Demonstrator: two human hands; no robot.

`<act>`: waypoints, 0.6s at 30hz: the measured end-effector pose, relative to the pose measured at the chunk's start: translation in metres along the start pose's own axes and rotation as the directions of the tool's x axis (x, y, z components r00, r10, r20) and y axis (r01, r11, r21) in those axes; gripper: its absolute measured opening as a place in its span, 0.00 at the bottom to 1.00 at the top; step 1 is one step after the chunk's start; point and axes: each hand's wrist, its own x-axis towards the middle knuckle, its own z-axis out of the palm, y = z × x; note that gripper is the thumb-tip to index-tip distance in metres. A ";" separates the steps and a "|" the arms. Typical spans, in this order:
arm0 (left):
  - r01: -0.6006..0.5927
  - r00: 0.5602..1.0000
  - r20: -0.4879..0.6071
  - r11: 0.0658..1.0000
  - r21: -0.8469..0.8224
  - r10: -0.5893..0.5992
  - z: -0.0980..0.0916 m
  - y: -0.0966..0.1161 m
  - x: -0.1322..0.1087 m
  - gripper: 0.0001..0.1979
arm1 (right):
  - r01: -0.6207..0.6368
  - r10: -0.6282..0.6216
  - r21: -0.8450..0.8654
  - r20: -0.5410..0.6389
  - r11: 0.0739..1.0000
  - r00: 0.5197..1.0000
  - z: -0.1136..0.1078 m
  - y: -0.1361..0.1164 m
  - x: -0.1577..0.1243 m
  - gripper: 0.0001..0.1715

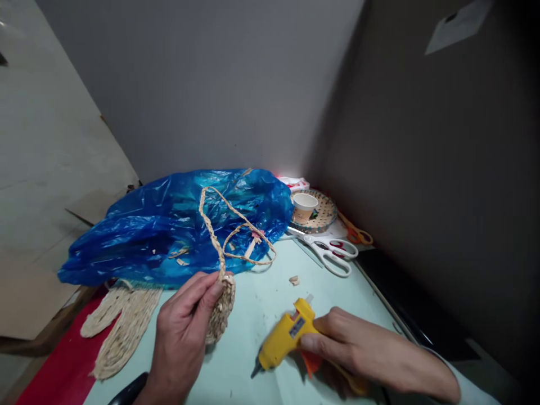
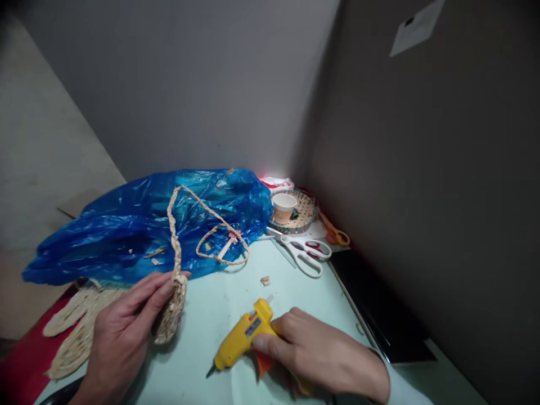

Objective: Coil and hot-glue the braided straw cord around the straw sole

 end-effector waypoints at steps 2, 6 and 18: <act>-0.059 0.997 0.057 0.998 0.037 0.057 0.001 0.001 -0.004 0.08 | 0.026 -0.114 -0.391 -0.205 0.920 0.972 -0.004 -0.009 -0.011 0.33; -0.205 0.962 0.200 0.975 0.080 0.186 0.001 0.002 -0.012 0.09 | 0.147 -0.319 -0.478 -0.302 0.866 0.898 -0.018 -0.037 -0.012 0.27; -0.205 0.879 0.440 0.979 0.006 0.181 0.012 0.019 -0.021 0.12 | 0.614 -0.508 0.258 -0.375 0.746 0.775 -0.009 -0.063 0.027 0.08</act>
